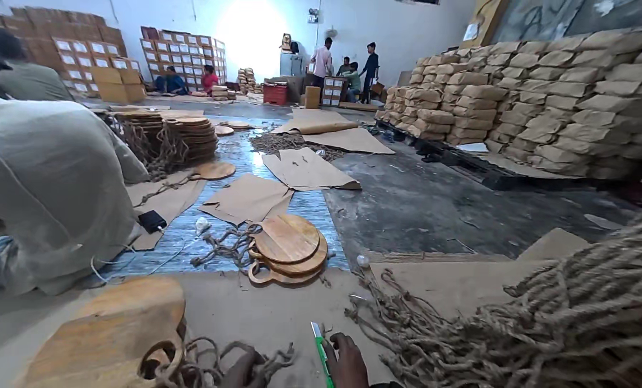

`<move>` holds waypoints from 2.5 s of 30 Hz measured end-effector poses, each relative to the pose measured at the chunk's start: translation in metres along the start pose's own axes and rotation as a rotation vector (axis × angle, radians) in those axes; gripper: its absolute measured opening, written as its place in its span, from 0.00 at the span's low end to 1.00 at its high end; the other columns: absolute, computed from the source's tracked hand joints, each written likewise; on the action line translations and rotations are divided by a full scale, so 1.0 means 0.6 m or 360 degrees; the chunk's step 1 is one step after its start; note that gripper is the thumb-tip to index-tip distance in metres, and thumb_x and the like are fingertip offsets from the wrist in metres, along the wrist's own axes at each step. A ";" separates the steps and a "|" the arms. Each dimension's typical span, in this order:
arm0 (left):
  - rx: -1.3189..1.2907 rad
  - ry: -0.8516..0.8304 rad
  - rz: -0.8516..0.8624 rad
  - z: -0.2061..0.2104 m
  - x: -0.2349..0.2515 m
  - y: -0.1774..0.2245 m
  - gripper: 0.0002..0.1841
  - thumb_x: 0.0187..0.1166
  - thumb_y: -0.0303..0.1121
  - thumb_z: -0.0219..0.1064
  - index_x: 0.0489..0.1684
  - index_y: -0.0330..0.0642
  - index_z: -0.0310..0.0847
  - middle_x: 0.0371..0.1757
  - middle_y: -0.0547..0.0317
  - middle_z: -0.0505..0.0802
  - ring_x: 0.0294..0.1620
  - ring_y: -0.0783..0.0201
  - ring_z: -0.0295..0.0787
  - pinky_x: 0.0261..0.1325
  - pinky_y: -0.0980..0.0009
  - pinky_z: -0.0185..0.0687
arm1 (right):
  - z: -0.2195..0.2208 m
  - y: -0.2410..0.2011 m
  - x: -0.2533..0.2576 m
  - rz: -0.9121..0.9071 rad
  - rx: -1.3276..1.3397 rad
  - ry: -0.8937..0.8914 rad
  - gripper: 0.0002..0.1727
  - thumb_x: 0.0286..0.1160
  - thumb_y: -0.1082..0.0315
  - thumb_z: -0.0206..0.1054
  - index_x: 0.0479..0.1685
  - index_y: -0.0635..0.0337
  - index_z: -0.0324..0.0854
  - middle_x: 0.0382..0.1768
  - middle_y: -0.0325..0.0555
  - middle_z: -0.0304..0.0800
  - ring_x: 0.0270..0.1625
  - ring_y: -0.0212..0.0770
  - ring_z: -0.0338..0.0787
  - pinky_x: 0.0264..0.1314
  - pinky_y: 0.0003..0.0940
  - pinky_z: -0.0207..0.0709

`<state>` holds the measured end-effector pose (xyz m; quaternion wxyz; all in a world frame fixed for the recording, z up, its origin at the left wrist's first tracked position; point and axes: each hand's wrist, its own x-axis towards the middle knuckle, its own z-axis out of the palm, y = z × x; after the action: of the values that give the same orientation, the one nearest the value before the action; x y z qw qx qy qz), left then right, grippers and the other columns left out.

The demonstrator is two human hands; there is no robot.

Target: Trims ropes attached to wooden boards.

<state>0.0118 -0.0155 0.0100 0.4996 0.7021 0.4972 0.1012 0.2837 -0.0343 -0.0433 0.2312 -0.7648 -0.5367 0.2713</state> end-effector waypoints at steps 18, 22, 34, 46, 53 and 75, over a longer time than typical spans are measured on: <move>-0.0701 0.0840 -0.0020 -0.087 0.018 -0.005 0.18 0.82 0.30 0.71 0.65 0.32 0.82 0.56 0.46 0.91 0.45 0.60 0.92 0.53 0.62 0.89 | 0.042 -0.088 -0.146 0.0583 0.1140 -0.0759 0.25 0.95 0.58 0.48 0.84 0.58 0.59 0.36 0.43 0.84 0.22 0.32 0.76 0.23 0.27 0.70; -0.0635 0.0758 0.0197 -0.103 -0.003 0.037 0.15 0.75 0.23 0.74 0.57 0.33 0.82 0.51 0.52 0.92 0.36 0.64 0.91 0.45 0.65 0.91 | 0.080 -0.113 -0.174 0.0427 0.1132 -0.1169 0.21 0.94 0.58 0.49 0.75 0.59 0.69 0.38 0.41 0.85 0.30 0.32 0.83 0.30 0.28 0.78; -0.0889 0.0716 0.0239 -0.003 -0.058 -0.025 0.12 0.82 0.30 0.68 0.58 0.37 0.85 0.44 0.60 0.92 0.32 0.72 0.83 0.37 0.75 0.80 | 0.086 -0.166 -0.128 0.0289 0.1654 -0.0948 0.24 0.98 0.55 0.39 0.56 0.60 0.78 0.27 0.36 0.78 0.20 0.28 0.76 0.21 0.21 0.72; -0.1050 0.0426 0.0187 0.035 -0.046 -0.013 0.12 0.88 0.31 0.52 0.46 0.40 0.84 0.22 0.74 0.75 0.18 0.80 0.63 0.24 0.82 0.62 | 0.115 -0.134 -0.137 -0.0094 0.1596 -0.0738 0.23 0.92 0.57 0.43 0.30 0.56 0.77 0.16 0.26 0.70 0.14 0.20 0.67 0.16 0.16 0.64; -0.0888 0.0387 0.0340 0.037 -0.033 -0.022 0.14 0.89 0.33 0.50 0.45 0.42 0.84 0.26 0.73 0.80 0.21 0.81 0.67 0.25 0.82 0.64 | 0.133 -0.121 -0.134 -0.0306 0.1496 -0.0489 0.19 0.87 0.58 0.50 0.32 0.57 0.81 0.17 0.23 0.72 0.15 0.18 0.68 0.18 0.16 0.67; -0.1009 -0.0462 0.0665 0.018 -0.044 -0.048 0.38 0.69 0.43 0.66 0.86 0.44 0.69 0.90 0.54 0.69 0.80 0.66 0.72 0.76 0.65 0.74 | 0.110 -0.106 -0.160 -0.0339 0.1832 -0.1276 0.33 0.66 0.21 0.60 0.25 0.42 0.80 0.15 0.20 0.76 0.13 0.16 0.69 0.14 0.13 0.64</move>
<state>-0.0113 -0.0430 -0.0085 0.7250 0.6061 0.2123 0.2487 0.1691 -0.1007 -0.0356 0.4086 -0.3058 -0.4238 0.7483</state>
